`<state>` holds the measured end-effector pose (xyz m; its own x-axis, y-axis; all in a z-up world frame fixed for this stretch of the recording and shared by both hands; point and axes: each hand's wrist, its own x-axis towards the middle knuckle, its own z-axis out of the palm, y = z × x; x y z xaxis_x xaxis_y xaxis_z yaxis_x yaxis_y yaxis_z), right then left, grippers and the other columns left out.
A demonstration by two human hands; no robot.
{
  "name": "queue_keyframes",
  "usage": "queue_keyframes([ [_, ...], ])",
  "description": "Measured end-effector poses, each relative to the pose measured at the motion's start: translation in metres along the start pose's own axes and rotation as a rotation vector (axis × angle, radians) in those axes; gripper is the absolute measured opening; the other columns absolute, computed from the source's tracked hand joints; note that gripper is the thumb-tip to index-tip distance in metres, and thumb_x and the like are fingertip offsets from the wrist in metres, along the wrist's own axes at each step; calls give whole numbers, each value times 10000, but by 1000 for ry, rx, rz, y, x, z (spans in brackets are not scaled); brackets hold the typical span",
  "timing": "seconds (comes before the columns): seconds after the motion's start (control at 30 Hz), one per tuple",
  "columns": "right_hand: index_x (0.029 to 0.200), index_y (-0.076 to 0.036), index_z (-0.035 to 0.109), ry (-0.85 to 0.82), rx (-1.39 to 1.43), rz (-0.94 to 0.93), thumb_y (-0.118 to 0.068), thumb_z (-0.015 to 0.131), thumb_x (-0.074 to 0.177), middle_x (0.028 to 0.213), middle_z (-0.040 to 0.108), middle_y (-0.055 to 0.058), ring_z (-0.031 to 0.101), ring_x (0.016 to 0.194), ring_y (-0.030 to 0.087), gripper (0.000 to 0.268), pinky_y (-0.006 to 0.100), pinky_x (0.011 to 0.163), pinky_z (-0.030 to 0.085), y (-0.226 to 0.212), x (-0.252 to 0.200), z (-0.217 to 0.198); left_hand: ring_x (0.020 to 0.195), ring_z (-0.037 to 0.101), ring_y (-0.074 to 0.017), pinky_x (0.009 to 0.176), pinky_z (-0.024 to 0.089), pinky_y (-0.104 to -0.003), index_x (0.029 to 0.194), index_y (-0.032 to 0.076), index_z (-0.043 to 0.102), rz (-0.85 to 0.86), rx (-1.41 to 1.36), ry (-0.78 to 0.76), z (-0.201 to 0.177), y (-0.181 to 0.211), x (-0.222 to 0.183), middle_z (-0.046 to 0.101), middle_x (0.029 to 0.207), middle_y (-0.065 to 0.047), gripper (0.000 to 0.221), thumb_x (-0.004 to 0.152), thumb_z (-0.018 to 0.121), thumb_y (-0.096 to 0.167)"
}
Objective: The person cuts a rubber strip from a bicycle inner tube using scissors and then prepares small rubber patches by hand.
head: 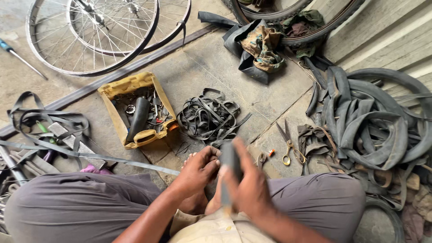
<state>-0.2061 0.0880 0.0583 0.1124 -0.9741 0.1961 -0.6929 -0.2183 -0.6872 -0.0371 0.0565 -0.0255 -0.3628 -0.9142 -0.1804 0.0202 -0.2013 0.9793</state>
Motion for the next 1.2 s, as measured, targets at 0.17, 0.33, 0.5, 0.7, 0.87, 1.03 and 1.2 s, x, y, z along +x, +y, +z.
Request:
queue_keyframes([
  [0.17,1486,-86,483,21,-77,319,-381,678,874,1127,736,244,748,998,384,707,453,848,587,32,49,14,759,572,-245,713,418,-399,1003,118,637,190,623,103,15,4,-1,713,796,-55,97,921,668,160],
  [0.33,1491,-52,473,257,-158,247,-385,649,903,1115,728,284,731,960,437,698,483,799,582,27,62,3,758,635,-163,728,492,-340,1078,134,619,-27,339,76,8,6,0,703,805,-36,136,948,615,174],
  [0.5,1506,-32,468,-86,-6,58,-338,684,846,1114,719,291,730,1020,425,759,461,862,575,-3,-2,4,843,612,-141,781,476,-333,1141,111,608,-29,-16,-29,2,1,4,703,919,-7,174,973,570,133],
  [0.7,1480,-47,478,192,-57,362,-383,677,870,1202,711,251,727,1057,373,724,433,875,566,40,67,12,763,594,-148,832,403,-369,1100,112,640,49,515,0,13,15,-2,753,826,-9,157,952,606,150],
  [0.87,1501,-1,442,42,-10,189,-355,661,881,1284,670,272,718,1119,365,746,435,906,568,15,11,2,784,541,-150,754,429,-403,1141,117,627,-120,-210,-76,-3,4,3,675,889,-1,174,990,557,164],
  [1.03,1480,-28,490,39,-37,220,-370,693,887,1225,705,261,718,1094,364,714,432,904,566,34,26,16,805,555,-153,734,412,-347,1076,110,680,227,601,110,9,0,-2,758,866,11,142,935,669,126],
  [1.2,1498,-57,467,201,-10,404,-368,663,874,1132,746,202,755,983,309,724,405,846,574,43,62,2,796,628,-125,773,484,-325,1142,122,620,-49,178,-54,9,11,-2,706,834,15,191,962,556,127],
])
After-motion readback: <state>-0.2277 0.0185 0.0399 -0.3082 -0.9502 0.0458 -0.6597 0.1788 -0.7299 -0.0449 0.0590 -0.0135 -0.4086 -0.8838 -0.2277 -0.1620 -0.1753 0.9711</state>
